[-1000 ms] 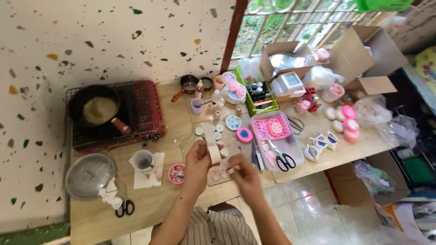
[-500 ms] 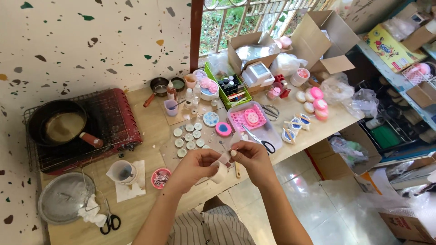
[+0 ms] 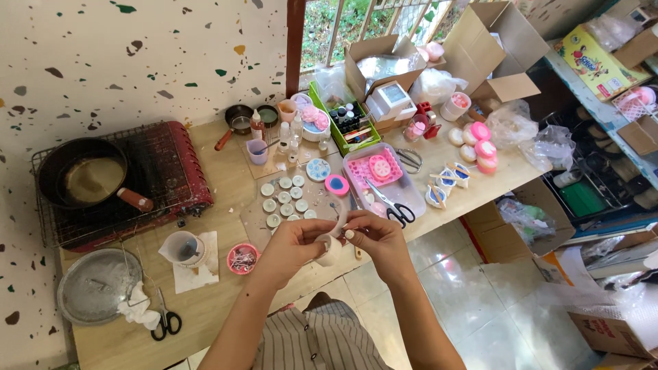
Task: The recorder prepares candle wicks by applying adhesive tabs and placing them inside metal tealight containers.
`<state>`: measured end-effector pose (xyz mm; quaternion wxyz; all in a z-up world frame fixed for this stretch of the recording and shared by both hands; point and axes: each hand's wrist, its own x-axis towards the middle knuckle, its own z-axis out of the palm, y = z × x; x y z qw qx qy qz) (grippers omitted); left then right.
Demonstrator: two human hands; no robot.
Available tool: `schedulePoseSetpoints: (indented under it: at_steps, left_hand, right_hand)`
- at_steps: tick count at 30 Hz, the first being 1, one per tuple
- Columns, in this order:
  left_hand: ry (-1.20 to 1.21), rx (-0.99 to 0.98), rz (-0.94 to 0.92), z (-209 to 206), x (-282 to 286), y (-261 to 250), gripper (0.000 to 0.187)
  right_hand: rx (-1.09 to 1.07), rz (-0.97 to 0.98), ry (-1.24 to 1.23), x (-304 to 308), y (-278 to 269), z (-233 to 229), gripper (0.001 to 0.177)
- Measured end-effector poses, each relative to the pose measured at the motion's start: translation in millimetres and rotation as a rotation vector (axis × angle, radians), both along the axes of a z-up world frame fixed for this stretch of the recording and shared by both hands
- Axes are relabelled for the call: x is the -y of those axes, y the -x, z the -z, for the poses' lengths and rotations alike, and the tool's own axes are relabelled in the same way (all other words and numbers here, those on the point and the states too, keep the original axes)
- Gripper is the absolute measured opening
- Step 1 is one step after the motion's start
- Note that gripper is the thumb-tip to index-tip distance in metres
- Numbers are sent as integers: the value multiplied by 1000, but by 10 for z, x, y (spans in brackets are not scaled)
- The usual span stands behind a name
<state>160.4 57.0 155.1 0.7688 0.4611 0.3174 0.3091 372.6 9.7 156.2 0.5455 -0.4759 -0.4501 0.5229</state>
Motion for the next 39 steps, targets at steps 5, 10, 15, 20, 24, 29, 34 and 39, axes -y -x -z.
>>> schedulePoseSetpoints:
  at_steps: [5,10,15,20,24,29,34,39]
  left_hand:
    - [81,3,-25,-143,0,-31,46]
    - [45,-4,-14,-108,-36,-39,41]
    - [62,4,0,-155,-90,-44,38]
    - [69,21,63,46,-162,-74,37]
    - [88,1,61,164,-176,-112,40]
    - [92,-2,29,233,-177,-155,44]
    - [71,-20,-14,217,-129,-185,42]
    - [58,42,-65,247,-27,-246,38]
  right_hand:
    - [-10,-1,32,1,-13,-7,10]
    - [14,13,87,-32,-46,5,11]
    - [-15,28,79,-71,-100,102,11]
    - [0,70,41,-85,-117,66,11]
    - [53,86,-33,-69,-81,41,9]
    - [169,83,-212,-57,26,-108,11]
    - [770,304,-390,1,160,-179,15]
    - [812,420,-388,32,273,-22,17]
